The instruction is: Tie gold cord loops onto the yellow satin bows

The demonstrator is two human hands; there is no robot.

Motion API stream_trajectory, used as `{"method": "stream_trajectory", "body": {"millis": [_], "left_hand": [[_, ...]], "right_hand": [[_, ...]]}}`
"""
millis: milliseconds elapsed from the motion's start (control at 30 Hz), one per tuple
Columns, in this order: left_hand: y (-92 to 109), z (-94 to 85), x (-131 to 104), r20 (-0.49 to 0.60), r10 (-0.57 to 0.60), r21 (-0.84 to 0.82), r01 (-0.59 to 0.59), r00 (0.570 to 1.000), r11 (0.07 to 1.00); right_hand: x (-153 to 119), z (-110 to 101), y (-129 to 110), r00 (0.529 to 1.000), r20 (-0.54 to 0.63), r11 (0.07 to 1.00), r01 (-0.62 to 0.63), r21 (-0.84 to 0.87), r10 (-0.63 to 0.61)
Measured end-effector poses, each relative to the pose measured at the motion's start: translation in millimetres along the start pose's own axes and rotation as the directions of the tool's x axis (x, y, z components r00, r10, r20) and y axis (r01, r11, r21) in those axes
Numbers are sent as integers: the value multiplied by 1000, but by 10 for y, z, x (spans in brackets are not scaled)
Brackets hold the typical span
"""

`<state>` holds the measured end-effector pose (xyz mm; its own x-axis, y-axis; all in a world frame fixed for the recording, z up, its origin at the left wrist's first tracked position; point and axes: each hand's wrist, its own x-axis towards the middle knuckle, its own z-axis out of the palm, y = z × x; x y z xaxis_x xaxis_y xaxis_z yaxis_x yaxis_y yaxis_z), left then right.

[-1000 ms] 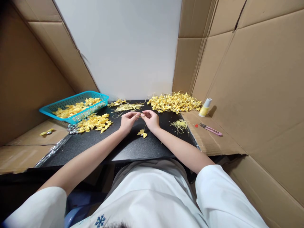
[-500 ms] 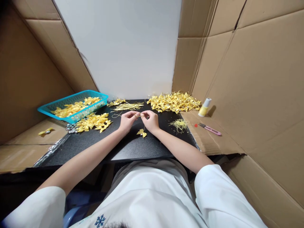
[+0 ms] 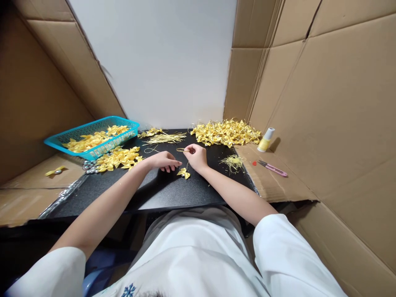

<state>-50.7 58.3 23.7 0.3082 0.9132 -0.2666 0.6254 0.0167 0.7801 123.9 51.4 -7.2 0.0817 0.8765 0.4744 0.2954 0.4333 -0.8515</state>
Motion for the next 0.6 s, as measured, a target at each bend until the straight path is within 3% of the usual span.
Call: {"method": "stream_trajectory", "body": {"millis": [133, 367, 500, 600], "left_hand": [[60, 87, 11, 139, -74, -52, 82, 988, 995], [128, 199, -2, 179, -52, -66, 65, 982, 996], [88, 195, -25, 98, -27, -217, 48, 995, 975], [62, 215, -7, -23, 30, -369, -36, 999, 929]], "right_hand": [[-4, 4, -8, 1000, 12, 999, -8, 32, 8], [-19, 10, -27, 999, 26, 998, -28, 60, 26], [28, -6, -32, 996, 55, 997, -70, 36, 68], [100, -50, -11, 989, 107, 994, -105, -12, 106]]}}
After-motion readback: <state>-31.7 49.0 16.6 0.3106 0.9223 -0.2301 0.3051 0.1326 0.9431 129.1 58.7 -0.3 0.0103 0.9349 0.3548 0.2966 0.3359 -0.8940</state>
